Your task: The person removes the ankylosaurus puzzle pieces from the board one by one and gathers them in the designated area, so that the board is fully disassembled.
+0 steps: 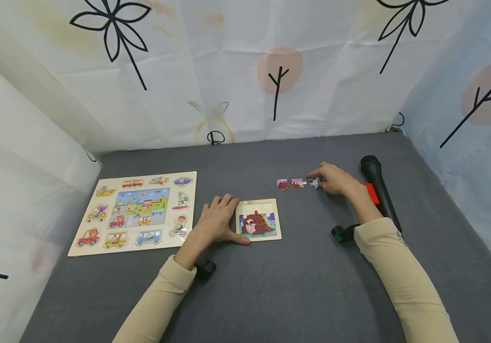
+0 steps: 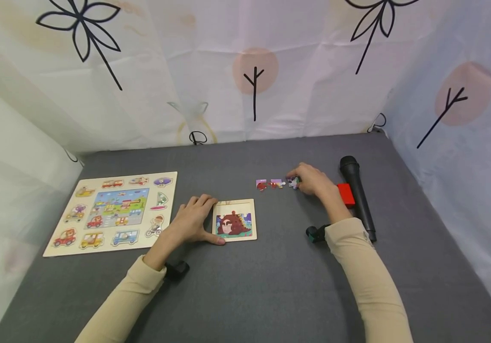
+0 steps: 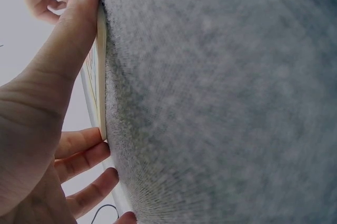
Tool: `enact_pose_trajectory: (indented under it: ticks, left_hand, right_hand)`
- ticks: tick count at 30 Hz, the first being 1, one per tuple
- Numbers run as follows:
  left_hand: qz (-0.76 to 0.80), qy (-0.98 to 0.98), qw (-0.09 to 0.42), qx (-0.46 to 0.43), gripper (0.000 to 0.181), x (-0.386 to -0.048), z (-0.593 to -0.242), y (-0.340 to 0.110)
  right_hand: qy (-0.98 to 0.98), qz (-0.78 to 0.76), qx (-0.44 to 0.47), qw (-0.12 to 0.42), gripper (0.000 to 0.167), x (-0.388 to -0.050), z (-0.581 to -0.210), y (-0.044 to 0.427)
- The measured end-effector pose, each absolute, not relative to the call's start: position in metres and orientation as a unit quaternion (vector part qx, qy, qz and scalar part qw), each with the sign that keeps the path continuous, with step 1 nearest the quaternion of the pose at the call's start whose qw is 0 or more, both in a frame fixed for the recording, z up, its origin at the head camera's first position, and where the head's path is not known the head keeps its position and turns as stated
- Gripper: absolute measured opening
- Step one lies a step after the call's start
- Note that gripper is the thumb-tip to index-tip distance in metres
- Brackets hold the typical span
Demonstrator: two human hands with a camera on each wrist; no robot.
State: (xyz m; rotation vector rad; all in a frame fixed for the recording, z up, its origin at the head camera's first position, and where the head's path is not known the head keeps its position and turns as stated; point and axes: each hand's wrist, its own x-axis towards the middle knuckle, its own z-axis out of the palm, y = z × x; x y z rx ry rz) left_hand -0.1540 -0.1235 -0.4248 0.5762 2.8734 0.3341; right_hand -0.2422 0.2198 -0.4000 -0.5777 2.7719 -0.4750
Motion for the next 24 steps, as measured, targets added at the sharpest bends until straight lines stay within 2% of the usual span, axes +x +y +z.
enact_pose_trajectory:
  ticks: [24]
  left_hand:
    - [0.116,0.969,0.091,0.197,0.112,-0.1529,-0.4241,-0.1241]
  right_hand:
    - [0.963,-0.163,-0.169,0.131,0.042,-0.2381,-0.4028,0.2152]
